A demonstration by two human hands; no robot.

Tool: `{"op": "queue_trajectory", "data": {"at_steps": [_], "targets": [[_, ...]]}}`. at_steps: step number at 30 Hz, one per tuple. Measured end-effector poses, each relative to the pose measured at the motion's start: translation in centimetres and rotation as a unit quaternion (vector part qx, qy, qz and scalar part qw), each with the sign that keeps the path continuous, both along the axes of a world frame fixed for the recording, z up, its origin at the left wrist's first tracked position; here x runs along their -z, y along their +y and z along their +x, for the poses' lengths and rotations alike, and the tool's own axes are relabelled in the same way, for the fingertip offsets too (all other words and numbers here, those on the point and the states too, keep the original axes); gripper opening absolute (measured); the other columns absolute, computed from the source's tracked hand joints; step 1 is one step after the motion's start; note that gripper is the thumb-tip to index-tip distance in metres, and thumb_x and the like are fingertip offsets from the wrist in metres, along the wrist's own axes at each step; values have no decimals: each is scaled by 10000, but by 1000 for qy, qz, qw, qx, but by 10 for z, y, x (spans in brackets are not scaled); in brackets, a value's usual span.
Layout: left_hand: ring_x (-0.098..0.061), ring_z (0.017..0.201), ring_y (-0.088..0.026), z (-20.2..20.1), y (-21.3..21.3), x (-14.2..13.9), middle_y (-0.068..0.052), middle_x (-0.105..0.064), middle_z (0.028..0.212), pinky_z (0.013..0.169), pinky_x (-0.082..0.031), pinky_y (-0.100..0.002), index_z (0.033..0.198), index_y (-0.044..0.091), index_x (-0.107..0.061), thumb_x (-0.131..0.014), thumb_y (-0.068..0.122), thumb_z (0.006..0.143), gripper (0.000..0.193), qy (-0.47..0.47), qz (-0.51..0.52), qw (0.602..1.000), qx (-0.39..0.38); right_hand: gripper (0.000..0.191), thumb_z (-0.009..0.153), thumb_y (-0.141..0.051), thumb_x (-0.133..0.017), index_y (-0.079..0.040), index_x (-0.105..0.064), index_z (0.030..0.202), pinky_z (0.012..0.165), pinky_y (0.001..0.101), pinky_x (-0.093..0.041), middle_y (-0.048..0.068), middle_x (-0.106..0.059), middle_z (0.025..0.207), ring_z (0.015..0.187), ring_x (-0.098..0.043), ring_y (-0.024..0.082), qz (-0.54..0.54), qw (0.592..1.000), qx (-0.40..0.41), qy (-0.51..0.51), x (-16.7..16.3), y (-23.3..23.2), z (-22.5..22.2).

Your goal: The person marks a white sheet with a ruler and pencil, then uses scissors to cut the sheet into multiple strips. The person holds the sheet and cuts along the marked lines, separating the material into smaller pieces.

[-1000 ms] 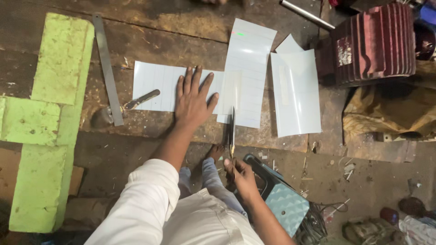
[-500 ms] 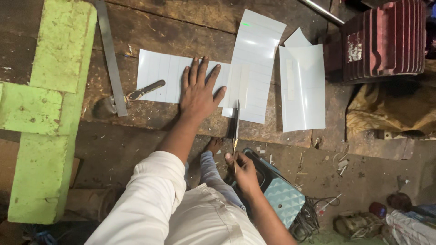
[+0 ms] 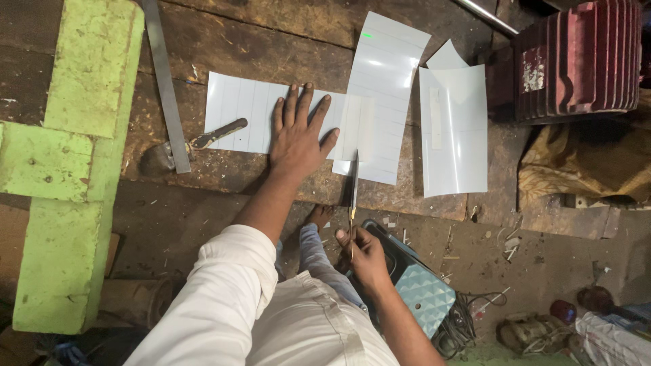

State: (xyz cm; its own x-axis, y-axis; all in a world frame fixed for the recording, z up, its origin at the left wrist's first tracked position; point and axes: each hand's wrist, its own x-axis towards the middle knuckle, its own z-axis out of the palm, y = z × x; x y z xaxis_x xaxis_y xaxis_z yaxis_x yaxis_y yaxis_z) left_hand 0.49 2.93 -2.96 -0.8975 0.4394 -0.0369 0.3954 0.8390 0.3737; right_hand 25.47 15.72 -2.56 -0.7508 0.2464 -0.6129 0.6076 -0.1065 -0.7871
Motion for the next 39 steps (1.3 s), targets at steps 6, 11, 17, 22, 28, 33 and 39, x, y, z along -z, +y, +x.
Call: {"op": "queue_trajectory", "data": {"at_steps": [6,11,17,22,28,33,39], "targets": [[-47,1575,-315,3,0,10,-116,-171,1701,1266,-25,-525,1620,156,-293,-313,443,1075,616,12,10,1000,-2,428,921,-384,-740,-93,-526,691,444,276,-353,-13,-503,543,463,-448,88,-17,999,17,-30,-6,1,-4],[-68,1580,-303,2,2,16,-108,-172,1707,1273,-32,-512,1620,52,-243,-321,410,1084,649,30,12,999,-8,374,921,-399,-733,-116,-590,723,467,258,-290,-64,-488,588,506,-408,56,-27,998,35,-39,-4,10,-22],[-91,1583,-300,2,1,15,-104,-201,1703,1276,-46,-514,1617,52,-285,-352,392,1080,639,41,16,999,-9,437,909,-408,-784,-105,-540,711,462,271,-259,-63,-447,592,511,-367,61,-22,999,27,-29,-2,6,-22],[-102,1574,-307,3,0,16,-109,-218,1696,1271,-56,-521,1610,49,-302,-361,402,1077,643,41,23,999,-9,372,891,-429,-744,-119,-613,735,471,259,-329,-61,-527,596,507,-442,64,-3,996,46,-71,-10,8,-34],[-73,1568,-303,-1,2,19,-114,-202,1694,1263,-35,-519,1611,53,-280,-323,407,1072,646,42,21,999,-5,400,892,-432,-757,-127,-558,728,452,266,-280,-44,-468,584,486,-391,75,-42,997,46,-41,-14,8,-51],[-55,1578,-293,0,1,23,-115,-195,1699,1269,-21,-509,1610,53,-272,-301,411,1075,644,26,4,1000,-2,427,913,-435,-749,-114,-541,722,465,260,-319,-46,-490,595,505,-428,72,-35,998,49,-37,-14,4,-51],[-77,1578,-300,0,0,19,-113,-215,1696,1271,-37,-516,1611,53,-291,-329,409,1076,644,45,18,999,-6,376,896,-424,-754,-120,-579,760,461,264,-329,-45,-505,609,503,-437,77,-37,995,78,-43,-11,11,-69]]}}
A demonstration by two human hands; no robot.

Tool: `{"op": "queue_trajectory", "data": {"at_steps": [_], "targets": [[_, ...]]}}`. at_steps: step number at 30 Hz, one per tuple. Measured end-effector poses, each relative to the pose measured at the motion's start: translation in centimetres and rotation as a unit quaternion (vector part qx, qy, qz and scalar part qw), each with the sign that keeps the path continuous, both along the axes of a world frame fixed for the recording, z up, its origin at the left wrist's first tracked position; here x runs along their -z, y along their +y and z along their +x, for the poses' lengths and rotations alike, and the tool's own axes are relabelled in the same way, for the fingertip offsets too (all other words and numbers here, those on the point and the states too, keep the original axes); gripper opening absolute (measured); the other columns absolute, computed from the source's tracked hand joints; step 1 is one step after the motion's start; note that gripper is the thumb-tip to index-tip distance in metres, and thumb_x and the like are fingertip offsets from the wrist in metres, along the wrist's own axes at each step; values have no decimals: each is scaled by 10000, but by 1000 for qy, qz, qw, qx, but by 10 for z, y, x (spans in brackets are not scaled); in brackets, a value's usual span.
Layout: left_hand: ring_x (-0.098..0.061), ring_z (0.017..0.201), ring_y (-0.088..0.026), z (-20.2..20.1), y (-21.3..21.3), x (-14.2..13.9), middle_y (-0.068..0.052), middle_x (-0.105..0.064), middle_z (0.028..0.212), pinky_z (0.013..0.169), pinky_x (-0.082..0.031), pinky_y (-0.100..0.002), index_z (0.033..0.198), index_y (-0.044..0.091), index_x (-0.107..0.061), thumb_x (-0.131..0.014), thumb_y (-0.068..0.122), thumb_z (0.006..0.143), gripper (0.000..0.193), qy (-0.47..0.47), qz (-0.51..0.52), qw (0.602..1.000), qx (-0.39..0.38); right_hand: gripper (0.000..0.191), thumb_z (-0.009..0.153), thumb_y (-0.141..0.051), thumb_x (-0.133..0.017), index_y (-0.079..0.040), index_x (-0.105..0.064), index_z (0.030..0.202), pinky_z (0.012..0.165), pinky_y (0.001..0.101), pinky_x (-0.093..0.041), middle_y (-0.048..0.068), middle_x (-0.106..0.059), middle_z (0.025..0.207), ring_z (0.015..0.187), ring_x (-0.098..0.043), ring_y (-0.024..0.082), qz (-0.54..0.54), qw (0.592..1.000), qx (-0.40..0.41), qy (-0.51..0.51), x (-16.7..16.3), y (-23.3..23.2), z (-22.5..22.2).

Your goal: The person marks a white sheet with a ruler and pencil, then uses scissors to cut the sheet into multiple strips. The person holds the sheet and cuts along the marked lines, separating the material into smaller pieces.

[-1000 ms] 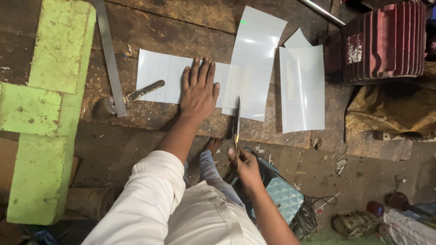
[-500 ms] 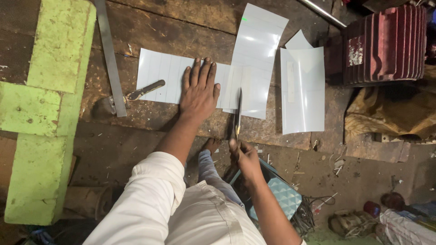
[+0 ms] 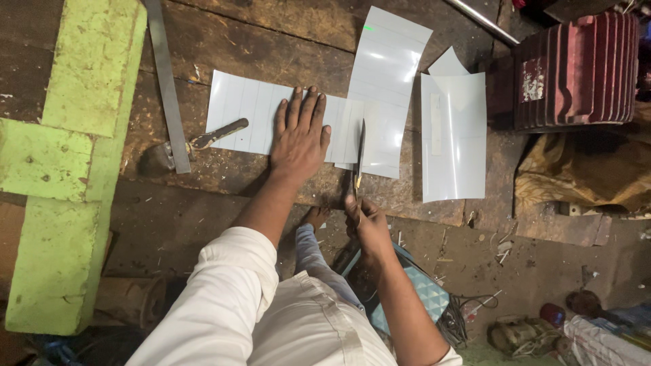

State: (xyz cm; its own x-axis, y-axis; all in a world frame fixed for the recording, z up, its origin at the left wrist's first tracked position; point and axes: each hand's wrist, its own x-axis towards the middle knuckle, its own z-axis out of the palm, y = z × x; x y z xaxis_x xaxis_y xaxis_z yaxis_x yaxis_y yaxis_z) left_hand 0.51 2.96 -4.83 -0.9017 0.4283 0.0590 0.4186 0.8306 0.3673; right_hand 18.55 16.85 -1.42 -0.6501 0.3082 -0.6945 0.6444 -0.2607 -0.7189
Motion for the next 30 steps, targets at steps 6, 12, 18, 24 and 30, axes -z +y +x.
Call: {"op": "queue_trajectory", "data": {"at_steps": [6,12,18,24,30], "targets": [[-112,1583,-303,3,-4,-5,-115,-241,1693,1278,-68,-511,1606,46,-323,-365,399,1077,637,1,-2,1000,-1,419,884,-453,-765,-99,-574,765,458,269,-333,-25,-511,609,499,-451,91,22,999,-26,6,0,-1,-3],[-125,1568,-307,1,-2,-6,-114,-255,1681,1259,-75,-513,1591,52,-340,-382,393,1062,631,17,14,1000,-4,372,882,-467,-748,-112,-655,820,468,260,-337,-34,-504,618,507,-425,82,3,1000,3,19,0,1,-20],[-109,1574,-299,1,-3,-4,-105,-238,1692,1270,-66,-507,1601,62,-321,-359,401,1065,635,1,8,1000,-6,394,894,-459,-760,-109,-610,790,466,263,-340,-38,-522,620,509,-441,78,16,999,-26,28,-4,-2,-24],[-98,1574,-298,1,-3,-2,-104,-223,1693,1272,-51,-506,1606,63,-304,-345,405,1076,632,3,3,1000,-3,371,891,-462,-751,-130,-622,790,427,265,-268,-53,-475,579,456,-378,74,25,1000,-3,-7,-12,2,-40],[-94,1570,-301,0,-3,-3,-105,-217,1693,1265,-45,-507,1606,60,-310,-354,399,1065,639,7,13,1000,-1,354,882,-425,-778,-115,-634,793,435,262,-259,-65,-488,595,473,-365,57,27,999,-22,22,-16,4,-44]]}}
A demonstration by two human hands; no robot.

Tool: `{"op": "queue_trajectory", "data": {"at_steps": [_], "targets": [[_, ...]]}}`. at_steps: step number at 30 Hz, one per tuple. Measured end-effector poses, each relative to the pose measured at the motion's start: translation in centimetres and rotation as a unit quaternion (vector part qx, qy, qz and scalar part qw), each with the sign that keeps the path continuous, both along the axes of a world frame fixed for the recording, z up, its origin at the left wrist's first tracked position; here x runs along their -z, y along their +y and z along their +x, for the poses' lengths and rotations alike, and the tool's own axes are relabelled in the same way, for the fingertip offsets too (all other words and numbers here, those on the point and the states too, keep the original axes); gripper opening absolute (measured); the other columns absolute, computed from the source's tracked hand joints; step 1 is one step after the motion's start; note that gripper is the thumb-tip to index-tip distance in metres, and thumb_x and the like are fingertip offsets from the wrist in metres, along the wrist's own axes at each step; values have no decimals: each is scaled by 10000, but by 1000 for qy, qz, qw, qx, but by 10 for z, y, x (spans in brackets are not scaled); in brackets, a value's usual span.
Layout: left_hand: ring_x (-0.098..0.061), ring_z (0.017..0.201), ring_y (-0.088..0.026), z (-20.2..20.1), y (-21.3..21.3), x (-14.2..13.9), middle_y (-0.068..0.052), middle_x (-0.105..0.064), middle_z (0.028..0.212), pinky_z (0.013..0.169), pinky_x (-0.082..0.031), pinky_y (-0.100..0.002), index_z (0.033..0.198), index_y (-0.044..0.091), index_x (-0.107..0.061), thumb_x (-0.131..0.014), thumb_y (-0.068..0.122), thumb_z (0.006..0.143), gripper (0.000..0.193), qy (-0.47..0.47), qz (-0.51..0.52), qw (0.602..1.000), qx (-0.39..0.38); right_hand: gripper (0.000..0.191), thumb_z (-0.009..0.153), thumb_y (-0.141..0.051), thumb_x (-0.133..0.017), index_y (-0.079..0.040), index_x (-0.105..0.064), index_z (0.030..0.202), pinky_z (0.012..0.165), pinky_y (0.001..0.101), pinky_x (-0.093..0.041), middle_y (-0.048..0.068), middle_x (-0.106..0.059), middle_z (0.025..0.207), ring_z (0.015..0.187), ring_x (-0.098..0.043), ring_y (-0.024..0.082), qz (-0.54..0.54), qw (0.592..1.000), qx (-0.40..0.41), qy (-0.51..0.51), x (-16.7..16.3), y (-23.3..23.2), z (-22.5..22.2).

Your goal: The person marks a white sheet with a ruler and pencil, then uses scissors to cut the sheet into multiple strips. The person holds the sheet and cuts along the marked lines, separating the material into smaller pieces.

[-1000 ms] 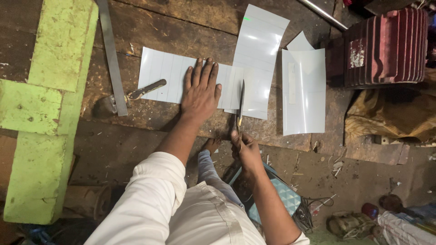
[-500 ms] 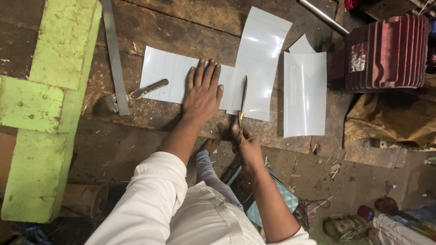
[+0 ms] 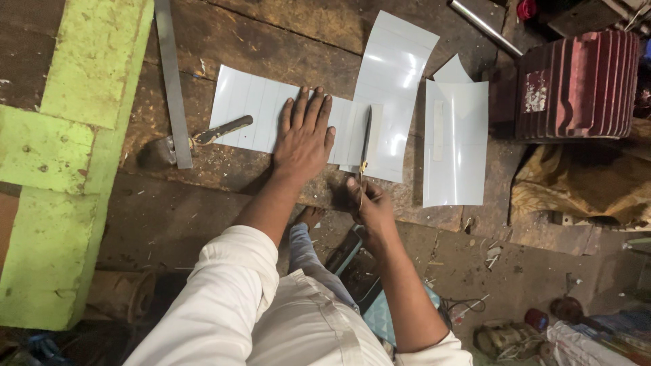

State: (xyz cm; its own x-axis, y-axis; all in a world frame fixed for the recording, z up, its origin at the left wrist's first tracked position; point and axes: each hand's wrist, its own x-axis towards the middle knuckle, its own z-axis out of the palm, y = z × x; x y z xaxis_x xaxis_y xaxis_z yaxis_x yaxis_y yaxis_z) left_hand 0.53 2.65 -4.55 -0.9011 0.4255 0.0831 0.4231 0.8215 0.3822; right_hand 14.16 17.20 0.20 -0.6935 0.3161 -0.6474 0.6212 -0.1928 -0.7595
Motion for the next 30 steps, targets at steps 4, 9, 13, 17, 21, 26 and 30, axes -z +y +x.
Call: {"op": "queue_trajectory", "data": {"at_steps": [4,9,13,17,21,26,30], "targets": [[-93,1576,-305,0,-1,1,-109,-217,1697,1270,-43,-511,1604,57,-317,-361,400,1069,636,-1,-6,1000,2,343,884,-427,-764,-108,-667,803,446,259,-276,-61,-516,592,478,-386,57,17,1000,-2,-19,-2,0,-1],[-102,1572,-306,0,0,3,-105,-225,1694,1268,-49,-514,1597,54,-325,-366,393,1067,631,-1,-5,1000,1,371,875,-465,-762,-107,-685,820,448,250,-284,-62,-527,602,483,-411,57,62,998,-24,-11,5,8,-15],[-117,1579,-310,3,-1,6,-116,-239,1693,1281,-79,-521,1594,28,-343,-406,370,1074,626,3,19,1000,-1,459,884,-477,-807,-58,-637,803,447,261,-275,-46,-504,615,492,-398,68,46,998,-36,25,15,14,-14],[-121,1595,-317,4,0,4,-140,-226,1702,1300,-124,-517,1586,-5,-368,-490,319,1040,647,21,34,999,-8,441,870,-507,-761,-78,-664,902,435,271,-305,-32,-523,612,477,-443,84,52,998,-26,-13,13,26,5],[-149,1553,-370,-3,12,-6,-193,-199,1682,1237,-141,-537,1550,-14,-389,-535,280,945,688,-33,51,998,9,564,839,-584,-688,-87,-703,1107,568,259,-446,-5,-671,825,654,-555,94,75,994,-44,-68,1,34,51],[-224,1507,-393,-6,-2,-18,-170,-254,1641,1251,-146,-547,1554,144,-428,-477,388,1003,605,-128,42,991,19,560,870,-572,-683,-63,-678,1104,693,255,-501,-11,-658,896,799,-594,83,46,993,-56,-92,-4,22,118],[-191,1518,-401,1,-17,-16,-189,-310,1599,1251,-90,-580,1554,112,-430,-493,441,1015,634,-8,26,999,24,504,878,-544,-699,-62,-681,1025,592,251,-400,-21,-566,788,693,-508,85,9,994,-63,-91,7,7,127]]}}
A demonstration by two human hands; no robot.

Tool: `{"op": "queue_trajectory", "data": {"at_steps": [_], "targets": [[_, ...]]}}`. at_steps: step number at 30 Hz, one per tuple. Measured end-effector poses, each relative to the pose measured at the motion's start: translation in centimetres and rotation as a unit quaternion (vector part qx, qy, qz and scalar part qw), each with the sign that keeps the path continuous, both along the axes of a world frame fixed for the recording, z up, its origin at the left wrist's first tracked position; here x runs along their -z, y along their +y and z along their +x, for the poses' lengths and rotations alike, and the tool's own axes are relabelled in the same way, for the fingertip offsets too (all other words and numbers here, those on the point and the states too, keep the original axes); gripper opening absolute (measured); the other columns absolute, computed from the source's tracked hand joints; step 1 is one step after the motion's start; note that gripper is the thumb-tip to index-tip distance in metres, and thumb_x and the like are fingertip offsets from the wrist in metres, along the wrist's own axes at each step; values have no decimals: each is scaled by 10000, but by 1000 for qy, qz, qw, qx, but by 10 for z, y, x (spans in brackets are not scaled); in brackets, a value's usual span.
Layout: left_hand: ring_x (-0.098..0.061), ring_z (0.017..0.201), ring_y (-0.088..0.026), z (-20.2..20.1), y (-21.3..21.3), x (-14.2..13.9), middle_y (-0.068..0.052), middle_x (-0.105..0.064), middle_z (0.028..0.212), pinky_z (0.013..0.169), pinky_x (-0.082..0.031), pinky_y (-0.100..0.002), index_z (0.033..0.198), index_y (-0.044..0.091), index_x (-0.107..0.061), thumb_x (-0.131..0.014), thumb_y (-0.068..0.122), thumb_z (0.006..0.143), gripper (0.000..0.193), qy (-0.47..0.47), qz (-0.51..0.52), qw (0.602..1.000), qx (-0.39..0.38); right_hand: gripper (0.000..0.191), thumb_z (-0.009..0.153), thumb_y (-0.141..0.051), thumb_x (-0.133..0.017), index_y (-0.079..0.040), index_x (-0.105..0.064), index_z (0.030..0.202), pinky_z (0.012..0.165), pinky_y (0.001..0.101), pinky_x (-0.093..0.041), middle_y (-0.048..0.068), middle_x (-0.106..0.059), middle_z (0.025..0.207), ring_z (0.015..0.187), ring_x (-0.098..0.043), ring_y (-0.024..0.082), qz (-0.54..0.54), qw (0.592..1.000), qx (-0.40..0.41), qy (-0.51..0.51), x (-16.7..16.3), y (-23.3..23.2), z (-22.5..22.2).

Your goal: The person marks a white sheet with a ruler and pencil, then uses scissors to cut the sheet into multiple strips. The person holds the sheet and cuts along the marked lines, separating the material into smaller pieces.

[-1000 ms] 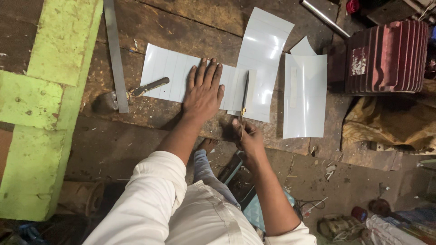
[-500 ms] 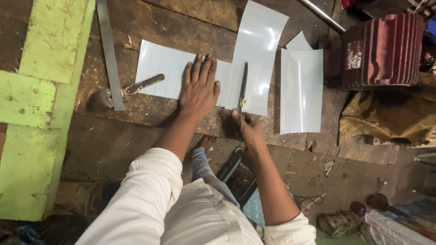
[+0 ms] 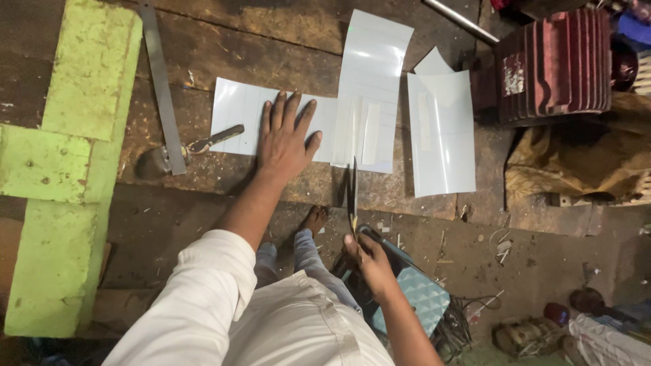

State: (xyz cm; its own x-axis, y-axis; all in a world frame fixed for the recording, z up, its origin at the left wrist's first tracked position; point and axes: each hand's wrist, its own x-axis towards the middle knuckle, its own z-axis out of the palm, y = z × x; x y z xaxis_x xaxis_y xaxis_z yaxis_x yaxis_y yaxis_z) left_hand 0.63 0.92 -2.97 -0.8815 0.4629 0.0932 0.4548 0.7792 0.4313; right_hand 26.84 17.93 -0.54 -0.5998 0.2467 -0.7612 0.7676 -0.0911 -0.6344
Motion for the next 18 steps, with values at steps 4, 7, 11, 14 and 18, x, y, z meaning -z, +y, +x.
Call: {"op": "queue_trajectory", "data": {"at_steps": [4,7,11,14,18], "targets": [[-172,1557,-376,5,7,9,-179,-315,1646,1268,-90,-560,1558,48,-423,-505,439,1014,675,41,0,999,-17,436,883,-517,-708,-85,-667,922,523,263,-321,-40,-540,707,594,-438,79,-35,999,30,25,13,-8,-13],[-161,1557,-377,7,13,13,-179,-303,1658,1263,-86,-558,1563,52,-416,-504,449,1008,688,40,5,999,-29,454,915,-523,-705,-79,-639,846,493,263,-293,-37,-492,647,547,-407,75,-41,998,15,49,18,-8,-23],[-150,1559,-375,7,12,13,-182,-278,1666,1259,-84,-556,1577,50,-401,-501,460,1016,702,31,6,999,-26,439,902,-511,-705,-90,-621,811,465,264,-281,-36,-489,615,505,-398,76,-34,999,27,29,15,-9,-24],[-137,1555,-373,5,11,11,-179,-263,1662,1254,-80,-560,1578,53,-390,-500,465,1005,715,21,-1,999,-25,412,897,-489,-711,-94,-626,814,467,261,-291,-48,-503,631,515,-412,66,-37,998,38,34,16,-12,-25],[-120,1557,-370,4,12,11,-178,-254,1662,1256,-71,-559,1583,56,-374,-483,474,1012,715,7,-14,1000,-22,408,911,-472,-726,-94,-617,801,469,260,-287,-43,-487,628,517,-403,69,-27,998,35,42,17,-15,-24]]}}
